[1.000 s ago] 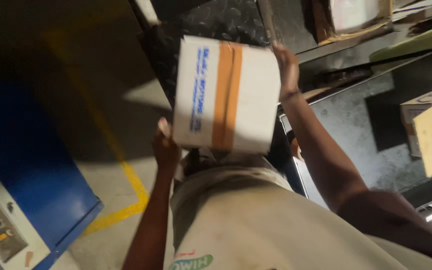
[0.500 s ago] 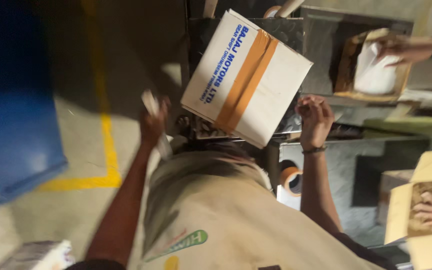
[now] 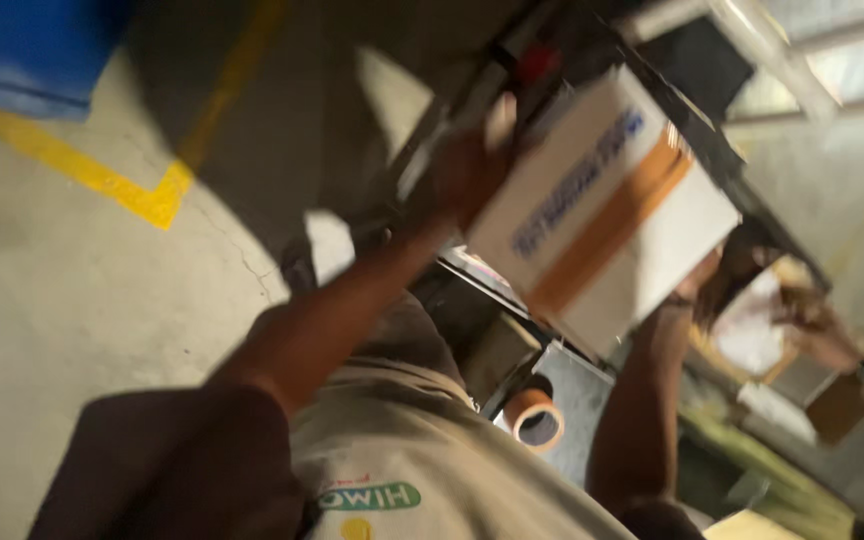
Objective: The person picks cylindrical metal parts from a tray, places them into small plastic bags, and arranges the bags in a cardboard box. The person then closes the box, seals it with tape, and stacks it with other boxes.
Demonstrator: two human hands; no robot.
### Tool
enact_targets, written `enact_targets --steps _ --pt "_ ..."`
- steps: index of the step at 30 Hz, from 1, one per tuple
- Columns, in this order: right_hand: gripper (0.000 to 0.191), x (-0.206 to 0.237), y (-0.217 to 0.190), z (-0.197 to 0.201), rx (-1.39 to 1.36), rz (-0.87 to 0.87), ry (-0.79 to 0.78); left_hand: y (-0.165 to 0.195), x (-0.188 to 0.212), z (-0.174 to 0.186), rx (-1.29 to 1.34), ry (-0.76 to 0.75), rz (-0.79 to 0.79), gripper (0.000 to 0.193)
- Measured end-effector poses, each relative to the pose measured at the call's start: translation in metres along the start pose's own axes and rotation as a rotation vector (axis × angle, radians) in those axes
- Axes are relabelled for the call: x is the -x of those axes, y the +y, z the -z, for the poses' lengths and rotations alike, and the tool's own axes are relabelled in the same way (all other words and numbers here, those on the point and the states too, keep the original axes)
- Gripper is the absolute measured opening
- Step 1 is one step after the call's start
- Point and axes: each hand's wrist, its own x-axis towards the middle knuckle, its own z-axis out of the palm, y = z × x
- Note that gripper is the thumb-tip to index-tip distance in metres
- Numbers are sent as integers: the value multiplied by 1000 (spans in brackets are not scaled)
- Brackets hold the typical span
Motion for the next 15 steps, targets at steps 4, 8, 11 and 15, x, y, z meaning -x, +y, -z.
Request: enact_targets --steps 4,8,11,15 --pt "52 4 0 -32 146 -84 -46 -8 103 24 112 -69 188 30" --pt "51 24 47 -110 305 -188 -169 -36 181 77 105 -147 437 30" --pt "50 75 133 -182 409 -416 -377 -60 279 146 79 8 664 31" --pt "49 197 287 -287 461 -817 -671 -82 444 254 128 387 963 32"
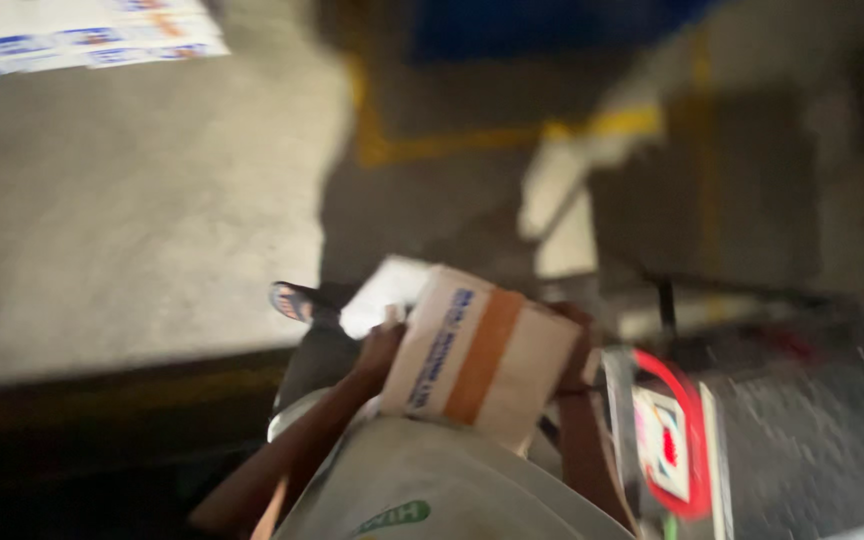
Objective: The person picks cylindrical metal parts from a tray, places them into small plastic bags, and arranges the bags in a cardboard box. The person then closes the box, seals it with tape, and stacks it with other boxes.
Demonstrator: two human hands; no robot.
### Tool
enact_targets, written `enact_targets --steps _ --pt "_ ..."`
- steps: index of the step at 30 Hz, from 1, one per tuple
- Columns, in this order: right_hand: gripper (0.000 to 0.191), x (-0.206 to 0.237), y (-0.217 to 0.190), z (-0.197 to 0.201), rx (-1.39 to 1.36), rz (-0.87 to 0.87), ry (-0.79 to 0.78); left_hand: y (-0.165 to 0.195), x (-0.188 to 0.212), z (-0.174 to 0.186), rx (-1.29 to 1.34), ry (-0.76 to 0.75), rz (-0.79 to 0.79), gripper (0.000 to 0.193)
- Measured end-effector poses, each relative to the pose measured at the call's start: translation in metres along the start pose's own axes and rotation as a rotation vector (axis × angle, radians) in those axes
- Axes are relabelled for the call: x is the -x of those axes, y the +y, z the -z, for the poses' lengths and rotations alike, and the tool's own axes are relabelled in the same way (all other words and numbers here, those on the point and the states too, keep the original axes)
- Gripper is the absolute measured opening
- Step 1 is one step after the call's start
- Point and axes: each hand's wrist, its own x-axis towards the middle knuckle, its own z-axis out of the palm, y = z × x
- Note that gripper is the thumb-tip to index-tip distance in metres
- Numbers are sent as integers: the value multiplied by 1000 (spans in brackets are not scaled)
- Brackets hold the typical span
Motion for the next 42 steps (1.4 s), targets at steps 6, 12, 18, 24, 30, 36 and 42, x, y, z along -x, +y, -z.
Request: enact_targets --steps 6,12,18,24,30,36,42 --pt "47 -91 124 -306 108 -318 -427 -129 73 219 151 498 218 34" --pt "45 -117 200 -542 291 -501 -744 -176 149 321 1286 869 342 39" --pt "41 -171 281 -756 421 -534 -1018 -234 114 470 1465 1085 340 39" --pt "33 -211 370 -1019 558 -725 -1142 -293 102 661 1554 1232 167 31" --pt "44 -201 450 -1233 791 -932 -1073 -325 140 826 2413 1273 -563 48" --pt "46 -214 597 -1423 952 -850 -1231 -439 138 1012 2630 1194 -820 68" --pt "42 -181 746 -1619 991 -900 -1288 -567 196 1201 2617 1318 -422 84"
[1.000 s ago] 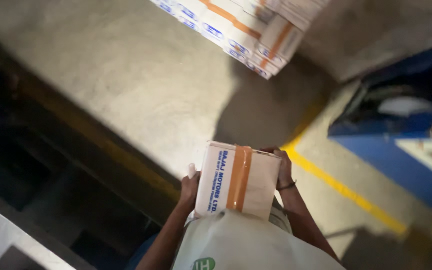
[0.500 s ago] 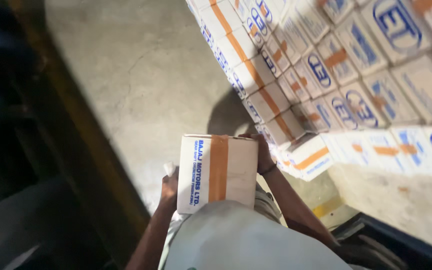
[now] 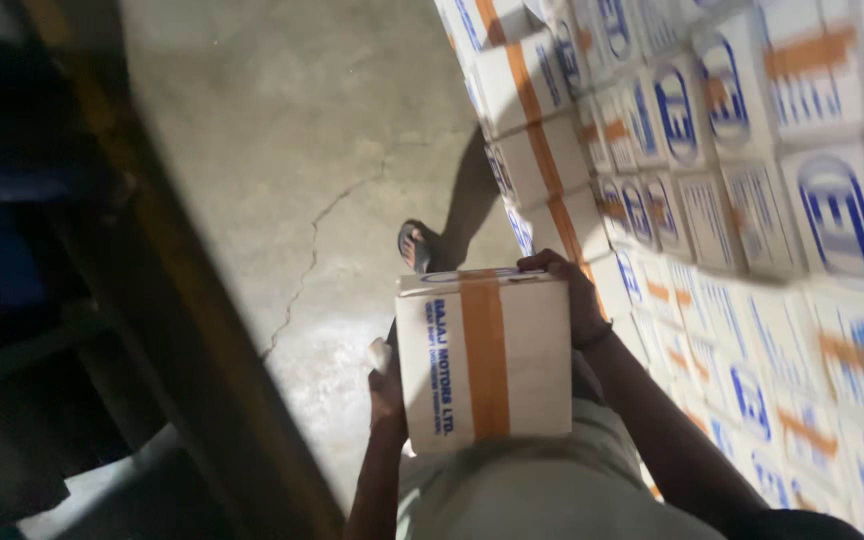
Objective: The person picks cylindrical metal parts from a tray, places them into small plastic bags, and arranges the bags in a cardboard box. The person then closes the box, seals it with tape, and stacks it with other boxes.
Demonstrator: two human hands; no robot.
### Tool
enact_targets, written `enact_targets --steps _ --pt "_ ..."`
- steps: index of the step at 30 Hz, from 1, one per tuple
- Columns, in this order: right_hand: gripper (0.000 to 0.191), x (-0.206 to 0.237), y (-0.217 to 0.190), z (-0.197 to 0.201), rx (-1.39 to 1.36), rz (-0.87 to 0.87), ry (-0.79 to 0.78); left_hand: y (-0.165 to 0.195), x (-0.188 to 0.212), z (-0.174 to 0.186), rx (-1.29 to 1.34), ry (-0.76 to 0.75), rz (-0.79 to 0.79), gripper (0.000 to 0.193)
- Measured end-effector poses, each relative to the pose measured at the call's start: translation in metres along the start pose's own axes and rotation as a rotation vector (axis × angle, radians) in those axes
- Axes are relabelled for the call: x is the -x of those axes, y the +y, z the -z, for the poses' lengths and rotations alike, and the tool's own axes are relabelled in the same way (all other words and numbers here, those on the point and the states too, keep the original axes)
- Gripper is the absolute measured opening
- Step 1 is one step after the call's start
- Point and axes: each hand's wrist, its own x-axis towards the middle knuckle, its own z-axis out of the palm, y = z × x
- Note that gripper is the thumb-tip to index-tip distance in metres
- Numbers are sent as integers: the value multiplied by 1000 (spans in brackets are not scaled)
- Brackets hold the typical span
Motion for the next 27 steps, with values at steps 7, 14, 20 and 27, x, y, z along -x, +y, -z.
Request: enact_targets --steps 7,14,20,27 --pt "42 -279 -67 -24 74 85 -111 149 -162 -96 -127 -207 -266 107" --pt "38 -608 -156 -16 -154 73 -313 255 -443 -186 -37 -204 -264 90" --pt "26 -758 -256 81 405 293 -249 153 -621 -291 -301 -67 -171 73" --pt "64 -807 -205 101 2595 145 -349 76 -705 -350 -1165 71 -218 53"
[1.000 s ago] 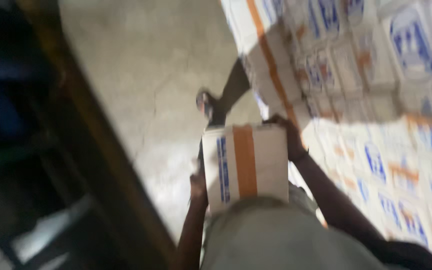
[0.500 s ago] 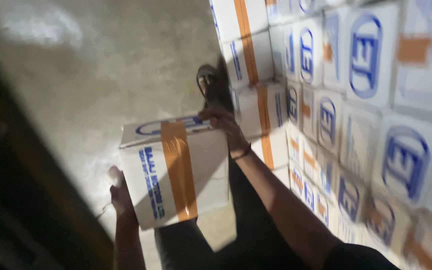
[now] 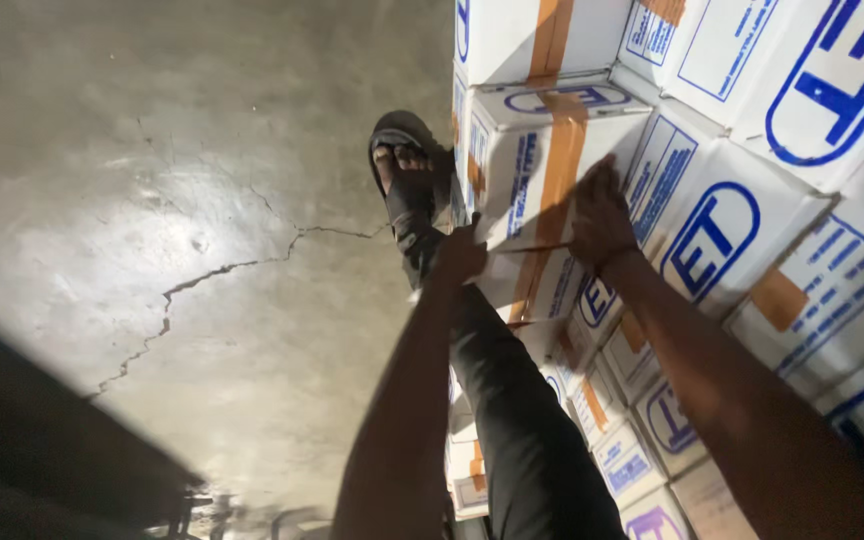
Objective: The person picks cylindrical metal parts from a tray, places them into small plastic bags, and arranges the bags in a cardboard box. The person then closes the box, seals it with tape, and stacks it with other boxes.
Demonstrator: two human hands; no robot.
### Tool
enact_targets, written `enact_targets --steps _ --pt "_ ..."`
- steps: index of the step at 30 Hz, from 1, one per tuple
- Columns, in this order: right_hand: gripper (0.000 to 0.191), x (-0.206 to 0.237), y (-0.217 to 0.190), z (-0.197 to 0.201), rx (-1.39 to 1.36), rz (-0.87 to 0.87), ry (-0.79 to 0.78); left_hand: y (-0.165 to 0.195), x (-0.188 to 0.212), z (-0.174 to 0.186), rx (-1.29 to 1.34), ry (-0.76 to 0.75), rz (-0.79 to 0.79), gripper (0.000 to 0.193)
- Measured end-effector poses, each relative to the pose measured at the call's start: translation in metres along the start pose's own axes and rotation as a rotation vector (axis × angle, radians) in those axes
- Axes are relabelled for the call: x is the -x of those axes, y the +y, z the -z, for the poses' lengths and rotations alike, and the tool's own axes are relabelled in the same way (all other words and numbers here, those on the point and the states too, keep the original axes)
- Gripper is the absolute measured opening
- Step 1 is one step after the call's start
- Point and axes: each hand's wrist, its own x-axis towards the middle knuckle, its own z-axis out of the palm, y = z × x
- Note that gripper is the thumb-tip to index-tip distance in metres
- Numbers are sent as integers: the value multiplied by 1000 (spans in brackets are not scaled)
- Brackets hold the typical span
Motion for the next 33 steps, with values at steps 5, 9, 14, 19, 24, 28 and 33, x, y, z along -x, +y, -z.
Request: enact_targets --steps 5,9,14,19,24,28,33 --pt "36 63 -53 57 -215 408 -582 11 95 56 -292 -114 -185 40" --pt "36 128 -116 128 -735 353 -383 21 253 124 -559 339 -392 33" --pt "20 290 -253 169 -1205 60 -396 -43 523 164 135 423 525 46" --pt "25 444 -380 195 -956 738 -115 -188 759 102 733 774 563 55" --pt "17 570 -507 193 -718 416 -325 -347 949 0 731 1233 563 32" --pt "17 660 -634 186 -292 661 -189 -438 1045 -79 1304 1447 721 29" --pt "18 725 -806 156 -221 837 -366 -508 1081 -146 1334 1417 851 38"
